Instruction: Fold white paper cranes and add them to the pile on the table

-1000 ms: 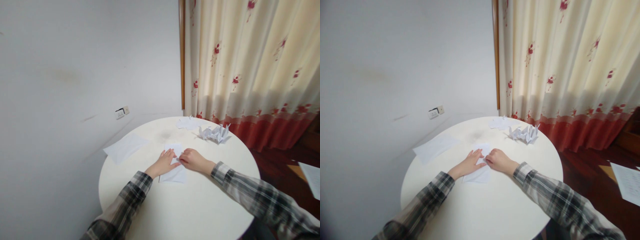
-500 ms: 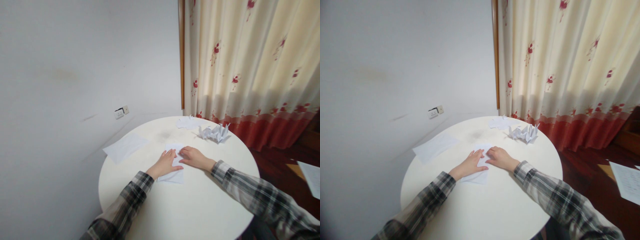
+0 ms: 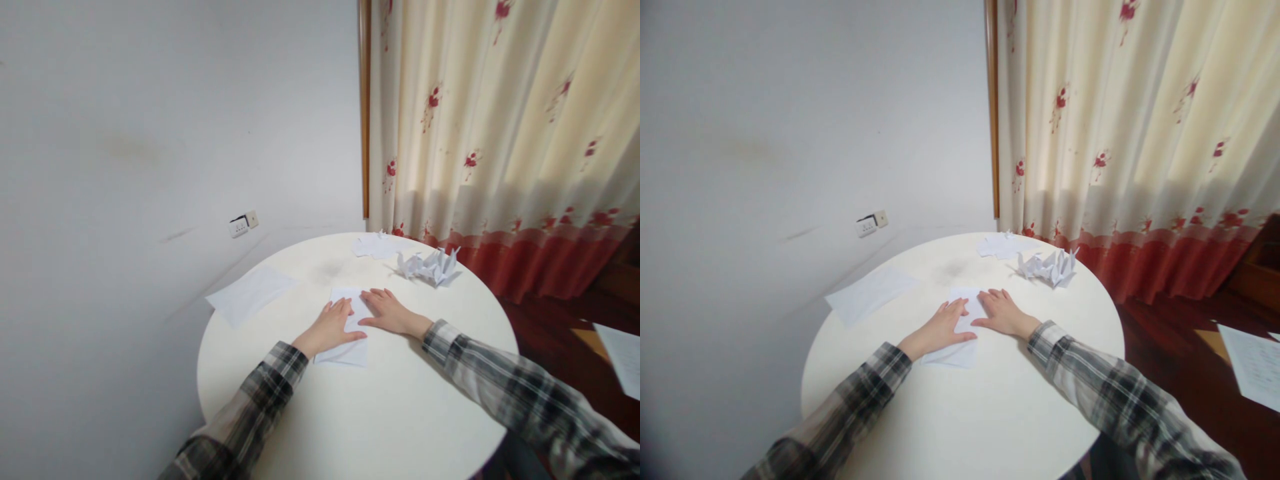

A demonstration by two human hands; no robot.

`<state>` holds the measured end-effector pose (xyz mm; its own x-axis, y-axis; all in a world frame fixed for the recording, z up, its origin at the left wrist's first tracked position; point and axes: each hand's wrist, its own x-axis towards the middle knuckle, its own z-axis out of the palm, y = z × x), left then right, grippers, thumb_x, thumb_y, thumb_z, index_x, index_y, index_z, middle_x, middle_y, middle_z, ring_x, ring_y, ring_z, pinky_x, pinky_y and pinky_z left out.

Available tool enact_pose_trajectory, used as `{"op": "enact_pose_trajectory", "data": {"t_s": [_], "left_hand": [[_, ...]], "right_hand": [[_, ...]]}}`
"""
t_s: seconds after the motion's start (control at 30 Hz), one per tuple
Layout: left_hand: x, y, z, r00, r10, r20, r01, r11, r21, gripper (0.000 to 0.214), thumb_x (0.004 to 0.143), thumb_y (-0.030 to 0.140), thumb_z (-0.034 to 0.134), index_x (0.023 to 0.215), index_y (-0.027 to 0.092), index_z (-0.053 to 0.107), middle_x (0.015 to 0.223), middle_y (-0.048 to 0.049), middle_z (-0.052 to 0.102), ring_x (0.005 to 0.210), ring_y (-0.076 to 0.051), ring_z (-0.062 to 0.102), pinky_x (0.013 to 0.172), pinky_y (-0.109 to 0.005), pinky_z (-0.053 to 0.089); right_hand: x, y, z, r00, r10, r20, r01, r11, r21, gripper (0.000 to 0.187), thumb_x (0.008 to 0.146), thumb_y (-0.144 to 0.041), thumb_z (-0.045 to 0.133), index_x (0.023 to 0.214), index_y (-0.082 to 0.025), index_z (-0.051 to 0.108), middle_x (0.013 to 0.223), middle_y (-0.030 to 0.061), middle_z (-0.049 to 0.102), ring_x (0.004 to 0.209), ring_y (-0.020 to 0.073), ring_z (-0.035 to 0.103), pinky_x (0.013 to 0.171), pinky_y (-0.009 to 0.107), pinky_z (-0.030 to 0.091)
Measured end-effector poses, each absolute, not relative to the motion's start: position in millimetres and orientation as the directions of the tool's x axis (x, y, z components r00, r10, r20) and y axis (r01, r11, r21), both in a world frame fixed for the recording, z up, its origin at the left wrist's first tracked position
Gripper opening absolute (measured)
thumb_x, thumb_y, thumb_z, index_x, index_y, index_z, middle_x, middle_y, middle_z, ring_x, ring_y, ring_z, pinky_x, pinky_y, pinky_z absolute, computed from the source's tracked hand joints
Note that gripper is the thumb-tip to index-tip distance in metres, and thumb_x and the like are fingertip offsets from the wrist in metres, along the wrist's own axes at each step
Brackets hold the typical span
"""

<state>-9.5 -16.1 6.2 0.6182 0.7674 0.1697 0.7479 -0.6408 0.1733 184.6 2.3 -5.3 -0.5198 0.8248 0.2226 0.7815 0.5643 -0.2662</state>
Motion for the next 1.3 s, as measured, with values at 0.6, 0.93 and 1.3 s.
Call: {"op": "enact_pose_trajectory", "data": {"t_s": [0.6, 0.93, 1.3], "left_hand": [[-12, -13, 4, 0.714, 0.684, 0.149, 0.647, -0.726, 0.234, 0.064, 0.073, 0.057, 0.042, 0.127, 0.026, 0.027, 0.14, -0.0067, 0.016, 0.128, -0.022, 0.009, 0.102, -0.04, 0.011], [-12, -7, -5, 0.756, 0.634, 0.161, 0.574, -0.761, 0.303, 0.045, 0.076, 0.05, 0.043, 0.116, 0.032, 0.046, 0.138, -0.0029, 0.023, 0.126, -0.022, 0.018, 0.102, -0.039, 0.014], [-13, -9, -1, 0.77, 0.623, 0.138, 0.567, -0.767, 0.301, 0.048, 0.076, 0.051, 0.042, 0.12, 0.031, 0.042, 0.138, -0.004, 0.023, 0.126, -0.021, 0.018, 0.102, -0.038, 0.012]], "right_hand": [[188, 11, -10, -0.487, 0.858, 0.165, 0.794, 0.514, -0.325, 0.076, 0.072, -0.062, 0.039, 0.131, -0.018, 0.023, 0.134, 0.0115, 0.029, 0.124, 0.0306, 0.017, 0.099, 0.049, 0.009], [189, 16, -18, -0.451, 0.864, 0.225, 0.828, 0.499, -0.257, 0.043, 0.085, -0.028, 0.027, 0.127, -0.019, 0.031, 0.129, 0.0094, 0.038, 0.122, 0.0235, 0.025, 0.098, 0.049, 0.012], [188, 11, -15, -0.425, 0.857, 0.292, 0.87, 0.476, -0.132, 0.049, 0.084, -0.046, 0.028, 0.123, -0.017, 0.036, 0.116, 0.0128, 0.05, 0.118, 0.026, 0.03, 0.096, 0.046, 0.013]]}}
